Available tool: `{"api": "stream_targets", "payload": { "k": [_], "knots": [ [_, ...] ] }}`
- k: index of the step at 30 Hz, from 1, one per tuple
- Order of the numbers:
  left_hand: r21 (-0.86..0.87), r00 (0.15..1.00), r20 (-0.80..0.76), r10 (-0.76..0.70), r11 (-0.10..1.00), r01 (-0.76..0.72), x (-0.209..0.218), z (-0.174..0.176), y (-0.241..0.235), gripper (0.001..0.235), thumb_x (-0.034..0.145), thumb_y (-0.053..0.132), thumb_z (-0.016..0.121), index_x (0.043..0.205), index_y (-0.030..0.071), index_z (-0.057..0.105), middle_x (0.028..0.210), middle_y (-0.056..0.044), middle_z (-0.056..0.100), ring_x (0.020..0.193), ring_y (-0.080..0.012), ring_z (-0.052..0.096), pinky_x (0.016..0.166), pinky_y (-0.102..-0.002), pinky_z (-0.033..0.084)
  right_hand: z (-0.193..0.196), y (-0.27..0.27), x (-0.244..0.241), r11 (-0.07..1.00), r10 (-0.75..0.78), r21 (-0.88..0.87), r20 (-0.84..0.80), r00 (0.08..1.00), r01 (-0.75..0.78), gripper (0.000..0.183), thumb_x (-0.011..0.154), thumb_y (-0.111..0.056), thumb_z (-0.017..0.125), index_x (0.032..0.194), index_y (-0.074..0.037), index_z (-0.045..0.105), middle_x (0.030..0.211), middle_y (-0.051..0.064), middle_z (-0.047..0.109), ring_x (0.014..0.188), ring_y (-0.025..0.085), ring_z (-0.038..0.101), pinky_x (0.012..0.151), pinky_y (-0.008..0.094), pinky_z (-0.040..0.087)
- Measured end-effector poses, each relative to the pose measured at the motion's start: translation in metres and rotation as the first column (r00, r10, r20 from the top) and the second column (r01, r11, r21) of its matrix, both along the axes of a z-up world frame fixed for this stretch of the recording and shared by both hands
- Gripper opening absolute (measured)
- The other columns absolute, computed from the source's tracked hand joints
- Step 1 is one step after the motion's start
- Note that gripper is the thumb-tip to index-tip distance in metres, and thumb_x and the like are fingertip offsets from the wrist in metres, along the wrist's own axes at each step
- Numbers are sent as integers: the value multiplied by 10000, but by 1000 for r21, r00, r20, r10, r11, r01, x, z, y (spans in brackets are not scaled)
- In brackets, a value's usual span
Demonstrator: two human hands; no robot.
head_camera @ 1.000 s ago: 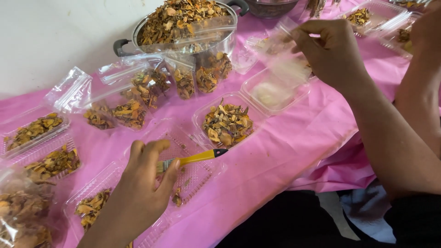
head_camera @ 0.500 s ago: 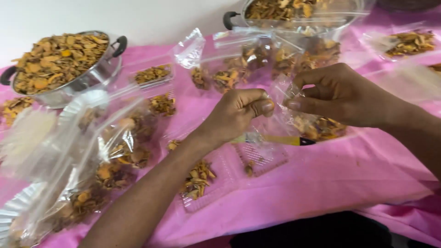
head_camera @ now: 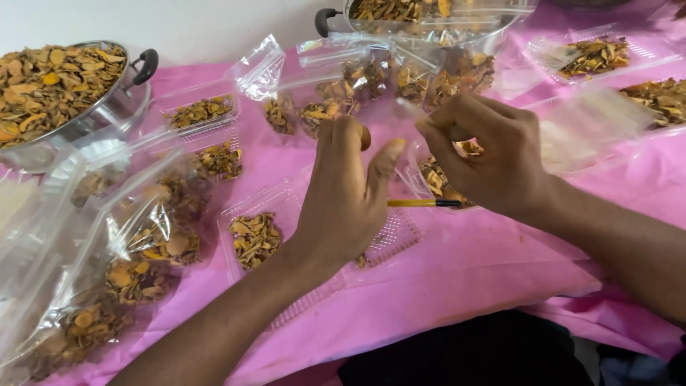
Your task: Sorting and cleaning dried tea leaves into small plastic containers using a brush and hands.
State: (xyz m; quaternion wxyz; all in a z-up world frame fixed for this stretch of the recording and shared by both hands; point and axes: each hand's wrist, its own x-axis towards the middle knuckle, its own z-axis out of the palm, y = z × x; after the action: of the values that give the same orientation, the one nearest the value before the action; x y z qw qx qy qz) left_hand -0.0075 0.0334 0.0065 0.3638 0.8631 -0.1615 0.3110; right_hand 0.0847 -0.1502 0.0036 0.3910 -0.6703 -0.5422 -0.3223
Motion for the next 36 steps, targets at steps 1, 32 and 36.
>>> {"api": "stream_targets", "payload": {
  "k": [1, 32, 36],
  "knots": [
    [-2, 1000, 0, -3, 1000, 3, -2, 3, -3, 435, 1061, 486, 296, 947, 70, 354, 900, -76, 347, 875, -217, 359, 778, -371, 381, 0, -2, 1, 1000, -3, -2, 0, 1000, 3, 216, 993, 201, 693, 867, 67, 580, 738, 135, 616, 616, 202, 611, 540, 267, 548],
    [-427, 775, -199, -600, 765, 483, 6, 3, 21, 260, 1052, 314, 521, 851, 149, 525, 773, 81, 404, 693, -55, 344, 626, -226, 302, 13, -3, -20, 818, 468, 80, -669, 578, -570, 147, 1052, -103, 529, 1145, 5, 568, 748, 31, 588, 522, 69, 406, 491, 191, 337],
    [-522, 833, -212, -512, 779, 346, -1, 4, 11, 377, 998, 75, 517, 680, 191, 349, 633, 75, 324, 560, -48, 275, 505, -226, 259, 7, 1, -22, 881, 398, 50, -616, 680, -470, 172, 1039, 44, 522, 1206, 3, 539, 703, 65, 633, 423, 54, 366, 380, 169, 291]
  ]
}}
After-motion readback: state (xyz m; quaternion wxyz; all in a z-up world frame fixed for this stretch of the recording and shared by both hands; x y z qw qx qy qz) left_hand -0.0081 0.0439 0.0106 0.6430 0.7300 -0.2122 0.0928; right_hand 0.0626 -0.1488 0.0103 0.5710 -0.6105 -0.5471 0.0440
